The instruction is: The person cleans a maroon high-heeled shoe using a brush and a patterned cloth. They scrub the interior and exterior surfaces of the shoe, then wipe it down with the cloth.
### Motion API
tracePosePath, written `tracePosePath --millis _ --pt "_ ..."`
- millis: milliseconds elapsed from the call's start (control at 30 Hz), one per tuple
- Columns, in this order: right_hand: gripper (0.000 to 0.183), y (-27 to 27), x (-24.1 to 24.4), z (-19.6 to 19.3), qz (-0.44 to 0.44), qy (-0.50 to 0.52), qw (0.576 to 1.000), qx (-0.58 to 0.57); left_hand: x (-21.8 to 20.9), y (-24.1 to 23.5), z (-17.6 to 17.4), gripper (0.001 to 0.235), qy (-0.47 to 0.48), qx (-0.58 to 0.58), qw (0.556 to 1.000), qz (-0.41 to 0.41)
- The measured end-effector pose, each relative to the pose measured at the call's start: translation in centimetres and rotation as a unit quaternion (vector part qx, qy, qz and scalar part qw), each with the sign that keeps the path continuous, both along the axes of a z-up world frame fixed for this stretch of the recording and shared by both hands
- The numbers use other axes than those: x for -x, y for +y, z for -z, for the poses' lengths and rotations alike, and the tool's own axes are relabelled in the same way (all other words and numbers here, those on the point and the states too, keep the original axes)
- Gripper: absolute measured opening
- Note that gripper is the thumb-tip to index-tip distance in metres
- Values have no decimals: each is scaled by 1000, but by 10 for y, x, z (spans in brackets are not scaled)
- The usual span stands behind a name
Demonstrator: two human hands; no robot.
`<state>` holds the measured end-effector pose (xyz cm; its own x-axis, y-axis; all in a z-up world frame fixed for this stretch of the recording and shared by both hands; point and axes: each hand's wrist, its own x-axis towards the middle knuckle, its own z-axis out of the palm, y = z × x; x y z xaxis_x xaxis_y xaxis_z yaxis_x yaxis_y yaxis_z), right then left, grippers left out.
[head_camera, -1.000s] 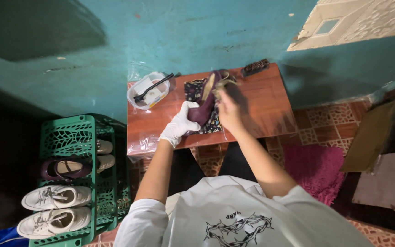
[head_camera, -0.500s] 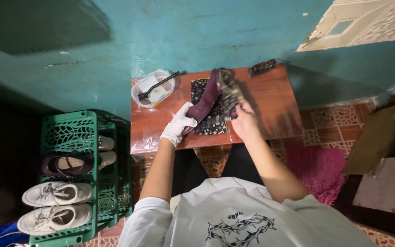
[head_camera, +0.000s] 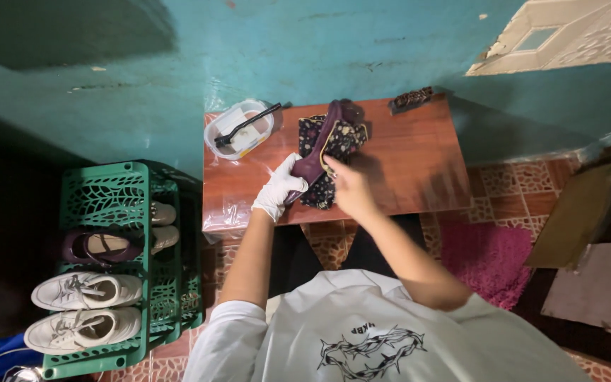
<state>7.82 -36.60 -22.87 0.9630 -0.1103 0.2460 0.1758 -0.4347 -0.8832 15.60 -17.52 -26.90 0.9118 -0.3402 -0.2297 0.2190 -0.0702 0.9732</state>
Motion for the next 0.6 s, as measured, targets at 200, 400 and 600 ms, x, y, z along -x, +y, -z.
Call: tracePosePath --millis 200,400,600 --pt "41 -56 -28 10 67 1 821 -567 0 0 2 50 5 20 1000 4" --pt "52 8 -5 -93 118 -86 972 182 -6 3 0 46 -36 -62 997 36" --pt "52 20 -5 -9 51 -173 977 115 0 3 3 47 -12 -13 1000 5"
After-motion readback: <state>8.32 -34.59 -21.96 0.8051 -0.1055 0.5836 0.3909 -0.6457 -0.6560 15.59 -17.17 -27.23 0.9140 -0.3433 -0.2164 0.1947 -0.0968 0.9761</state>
